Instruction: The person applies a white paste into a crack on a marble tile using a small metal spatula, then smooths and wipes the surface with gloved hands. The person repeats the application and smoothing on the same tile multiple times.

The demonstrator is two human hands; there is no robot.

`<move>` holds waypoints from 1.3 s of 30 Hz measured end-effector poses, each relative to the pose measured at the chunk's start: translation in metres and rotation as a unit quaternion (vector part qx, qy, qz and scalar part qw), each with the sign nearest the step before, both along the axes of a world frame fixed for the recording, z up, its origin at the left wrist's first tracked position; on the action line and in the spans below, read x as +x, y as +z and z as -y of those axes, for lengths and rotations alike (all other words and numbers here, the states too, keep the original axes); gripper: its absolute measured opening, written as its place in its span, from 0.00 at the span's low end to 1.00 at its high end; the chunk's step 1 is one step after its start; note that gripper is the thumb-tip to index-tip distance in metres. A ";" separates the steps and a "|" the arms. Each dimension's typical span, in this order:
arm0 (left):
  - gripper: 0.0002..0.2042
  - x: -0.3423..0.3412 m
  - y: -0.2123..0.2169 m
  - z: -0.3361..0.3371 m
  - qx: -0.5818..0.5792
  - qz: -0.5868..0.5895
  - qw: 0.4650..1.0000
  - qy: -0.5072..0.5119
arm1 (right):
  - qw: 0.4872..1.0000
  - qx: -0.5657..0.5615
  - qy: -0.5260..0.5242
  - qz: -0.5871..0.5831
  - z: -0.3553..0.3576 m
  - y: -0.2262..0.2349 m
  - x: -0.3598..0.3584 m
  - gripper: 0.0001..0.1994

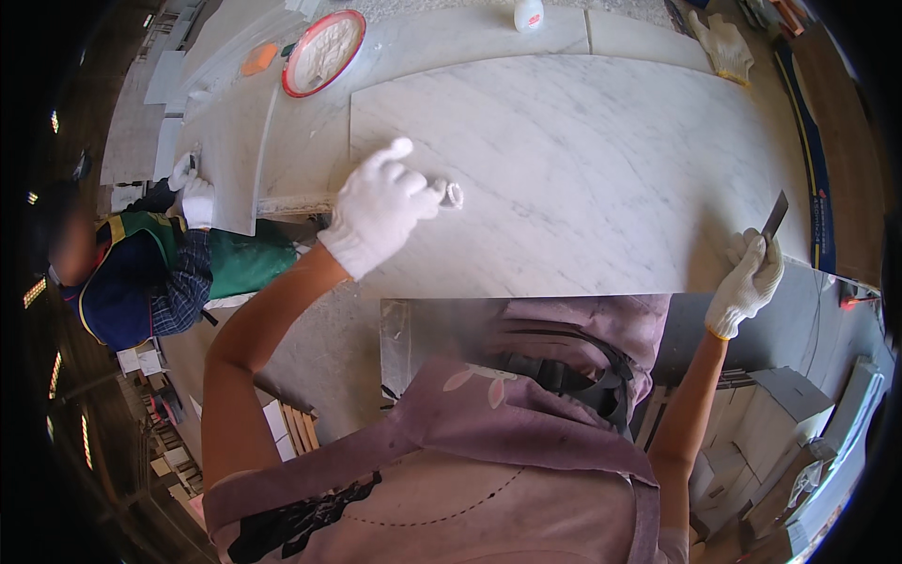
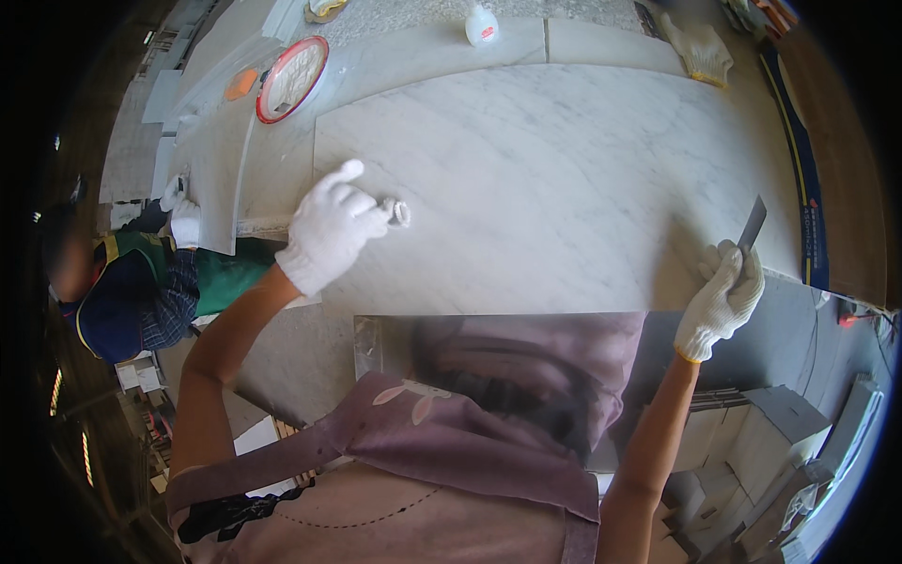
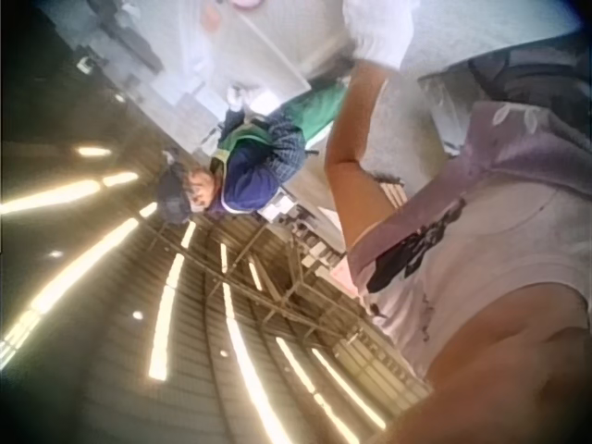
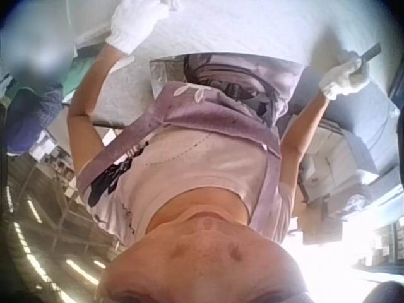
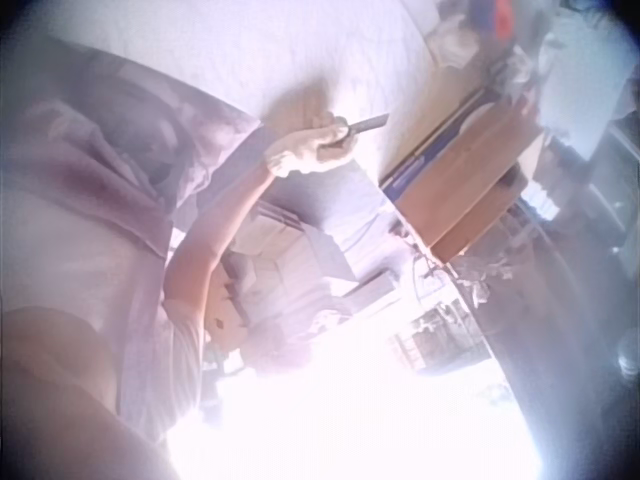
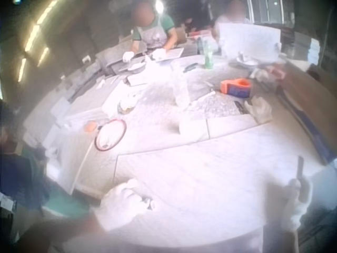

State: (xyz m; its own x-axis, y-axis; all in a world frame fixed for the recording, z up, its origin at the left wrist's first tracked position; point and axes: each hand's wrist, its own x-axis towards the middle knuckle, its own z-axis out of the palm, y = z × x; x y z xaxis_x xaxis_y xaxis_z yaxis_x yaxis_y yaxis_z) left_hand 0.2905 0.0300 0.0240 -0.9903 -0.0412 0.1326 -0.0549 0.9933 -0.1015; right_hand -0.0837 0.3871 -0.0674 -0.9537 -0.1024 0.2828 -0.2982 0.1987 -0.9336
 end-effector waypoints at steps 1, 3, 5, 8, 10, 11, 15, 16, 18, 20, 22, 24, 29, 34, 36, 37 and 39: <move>0.05 0.003 0.004 -0.002 0.005 0.020 0.999 0.040 | 1.000 -0.002 -0.001 -0.003 0.001 0.000 0.001 0.17; 0.05 0.002 0.008 -0.011 -0.034 0.038 0.997 0.050 | 1.000 -0.003 -0.003 -0.001 0.001 0.001 0.002 0.17; 0.06 -0.003 0.010 -0.025 -0.016 0.033 0.999 0.038 | 1.000 -0.008 -0.011 0.013 0.002 0.002 0.002 0.17; 0.01 -0.012 0.008 -0.057 0.045 -0.067 0.997 0.007 | 1.000 0.011 -0.007 0.008 0.002 0.002 0.000 0.17; 0.02 -0.028 0.004 -0.050 -0.006 -0.045 0.999 0.012 | 1.000 0.020 -0.002 -0.013 0.001 0.002 -0.001 0.17; 0.02 -0.035 0.002 -0.039 -0.009 -0.023 0.999 0.027 | 0.999 0.026 0.003 -0.019 0.001 0.002 -0.001 0.17; 0.04 -0.063 -0.009 -0.013 -0.036 -0.040 0.997 0.048 | 1.000 0.001 0.007 -0.007 0.001 0.002 0.001 0.17; 0.05 -0.065 -0.011 -0.013 -0.046 -0.045 0.997 0.046 | 1.000 0.003 -0.001 -0.007 0.002 0.002 0.001 0.17; 0.05 -0.066 -0.011 -0.017 -0.011 -0.046 0.999 -0.022 | 1.000 0.007 -0.007 -0.012 0.003 0.003 0.001 0.17; 0.05 -0.064 -0.006 -0.019 0.011 -0.020 0.998 -0.053 | 1.000 0.011 0.000 -0.011 0.003 0.004 0.002 0.17; 0.04 -0.060 0.003 -0.008 0.023 -0.001 1.000 0.010 | 1.000 0.003 0.009 -0.015 0.003 0.005 0.003 0.17; 0.04 -0.055 0.010 0.005 -0.022 0.005 0.996 0.082 | 1.000 0.002 0.010 -0.014 0.003 0.005 0.004 0.16; 0.04 -0.004 0.006 -0.041 0.013 0.004 1.000 0.016 | 1.000 0.010 0.006 -0.022 0.004 0.006 0.005 0.17; 0.05 0.059 0.001 -0.052 0.010 0.043 0.999 0.005 | 0.999 0.020 0.005 -0.028 0.004 0.005 0.004 0.17; 0.08 0.085 0.008 -0.009 -0.051 0.080 0.991 0.097 | 1.000 0.016 0.012 -0.022 0.003 0.003 0.003 0.17; 0.09 0.098 0.010 0.009 -0.093 0.058 0.975 0.194 | 1.000 0.004 0.019 -0.015 0.002 0.002 0.003 0.17; 0.11 0.117 0.007 0.048 0.002 0.004 0.946 0.323 | 1.000 -0.008 0.022 -0.006 0.000 0.001 0.002 0.17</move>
State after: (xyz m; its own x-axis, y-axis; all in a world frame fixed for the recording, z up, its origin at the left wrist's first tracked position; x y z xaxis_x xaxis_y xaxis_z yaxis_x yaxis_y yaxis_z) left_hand 0.4075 -0.0182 0.0313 -0.7593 -0.6390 0.1231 -0.6502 0.7529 -0.1019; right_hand -0.0820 0.3868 -0.0665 -0.9450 -0.1402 0.2954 -0.3169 0.1694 -0.9332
